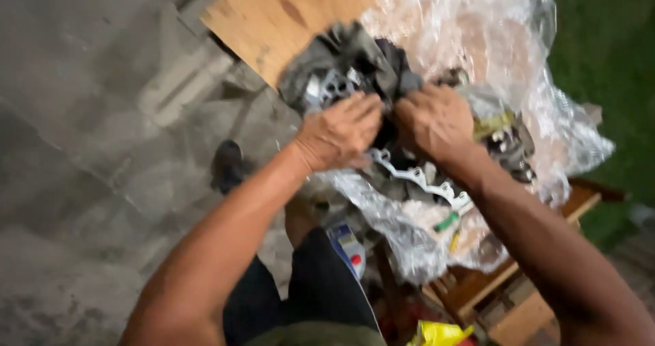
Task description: Cleaning and inspecting an engine camshaft housing using a brush and marker on a workbench.
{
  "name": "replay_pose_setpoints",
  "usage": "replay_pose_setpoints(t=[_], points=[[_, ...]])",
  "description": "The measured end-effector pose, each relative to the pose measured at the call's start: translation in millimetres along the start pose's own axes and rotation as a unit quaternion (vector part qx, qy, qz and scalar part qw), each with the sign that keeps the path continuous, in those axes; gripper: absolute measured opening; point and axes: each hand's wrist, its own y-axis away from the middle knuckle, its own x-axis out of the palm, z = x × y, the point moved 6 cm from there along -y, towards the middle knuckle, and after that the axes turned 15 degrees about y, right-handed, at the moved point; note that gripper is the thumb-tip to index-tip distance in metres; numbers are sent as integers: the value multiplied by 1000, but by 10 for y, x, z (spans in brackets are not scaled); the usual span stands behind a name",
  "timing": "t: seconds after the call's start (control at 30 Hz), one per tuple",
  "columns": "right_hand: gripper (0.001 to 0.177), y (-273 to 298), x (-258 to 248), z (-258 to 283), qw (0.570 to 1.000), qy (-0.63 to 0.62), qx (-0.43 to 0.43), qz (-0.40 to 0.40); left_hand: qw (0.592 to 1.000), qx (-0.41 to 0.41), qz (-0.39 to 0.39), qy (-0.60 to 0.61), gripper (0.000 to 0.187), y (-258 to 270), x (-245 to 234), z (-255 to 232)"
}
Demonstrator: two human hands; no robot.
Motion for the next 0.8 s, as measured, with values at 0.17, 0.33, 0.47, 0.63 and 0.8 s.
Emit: replay_pose_setpoints(t=[0.17,0.33,0.47,0.63,0.8], points=[[24,-20,-219,-38,999,12,22,-22,1000,0,29,9,78,-66,-62,3],[22,305,-40,-76,999,-1,39,-35,998,-3,59,33,80,-76,112,-86],[23,177,-142,-72,998,27,49,18,996,-5,91,-24,76,-124,6,-45],[23,171,-230,-97,995,58,45,69,988,-3,135,-80,79,-178,9,-58],[24,-84,-190,14,992,66,27,108,991,-13,123,-46,71,-86,68,-36]])
